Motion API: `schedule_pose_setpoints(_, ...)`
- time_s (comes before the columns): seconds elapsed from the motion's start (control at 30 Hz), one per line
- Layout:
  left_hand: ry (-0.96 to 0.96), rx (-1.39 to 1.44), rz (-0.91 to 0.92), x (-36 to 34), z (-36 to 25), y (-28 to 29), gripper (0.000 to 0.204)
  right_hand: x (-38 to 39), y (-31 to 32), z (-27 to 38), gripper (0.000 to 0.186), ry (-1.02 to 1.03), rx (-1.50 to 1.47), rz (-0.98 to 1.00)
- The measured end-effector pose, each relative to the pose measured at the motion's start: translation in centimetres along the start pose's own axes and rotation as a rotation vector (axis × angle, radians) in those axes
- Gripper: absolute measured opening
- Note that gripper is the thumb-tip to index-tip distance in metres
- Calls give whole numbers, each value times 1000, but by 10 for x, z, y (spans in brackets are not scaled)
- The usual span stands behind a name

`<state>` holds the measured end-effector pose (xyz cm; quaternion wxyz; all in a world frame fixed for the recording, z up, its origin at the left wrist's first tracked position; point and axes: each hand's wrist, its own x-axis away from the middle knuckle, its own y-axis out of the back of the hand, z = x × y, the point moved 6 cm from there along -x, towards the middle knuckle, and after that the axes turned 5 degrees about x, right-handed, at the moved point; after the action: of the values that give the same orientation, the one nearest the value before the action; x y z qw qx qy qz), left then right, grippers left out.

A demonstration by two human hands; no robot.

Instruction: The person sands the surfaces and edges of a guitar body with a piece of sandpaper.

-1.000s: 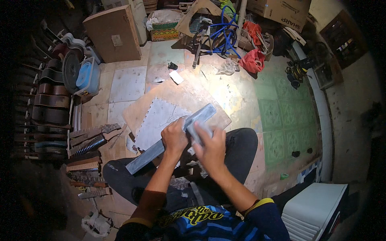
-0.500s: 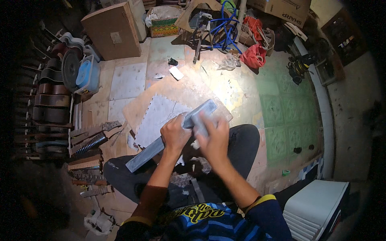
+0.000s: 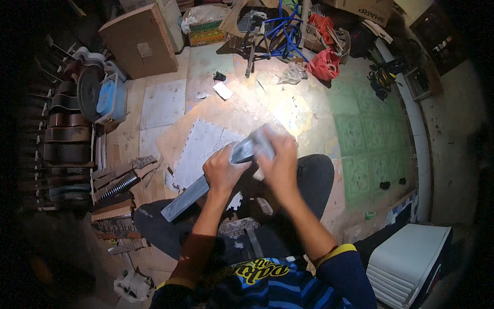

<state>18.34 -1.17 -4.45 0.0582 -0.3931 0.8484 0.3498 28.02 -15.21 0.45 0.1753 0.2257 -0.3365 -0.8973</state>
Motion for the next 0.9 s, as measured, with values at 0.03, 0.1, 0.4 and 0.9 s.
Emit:
schedule_pose_setpoints(0.03, -9, 0, -6, -1, 3, -2, 40, 15, -1, 18, 53, 87, 141, 56)
schedule_pose_setpoints(0.1, -26, -58, -57, 3, 13, -4, 46, 22, 4, 37, 51, 251, 161, 28)
schedule_pose_setpoints(0.4, 12, -48, 21, -17, 8, 2, 57, -68, -7, -130, 48, -168, 55, 62)
schedule_pose_setpoints(0.9, -564, -73, -64, -9, -1, 17, 41, 45, -56, -135, 48, -261, -434, 182)
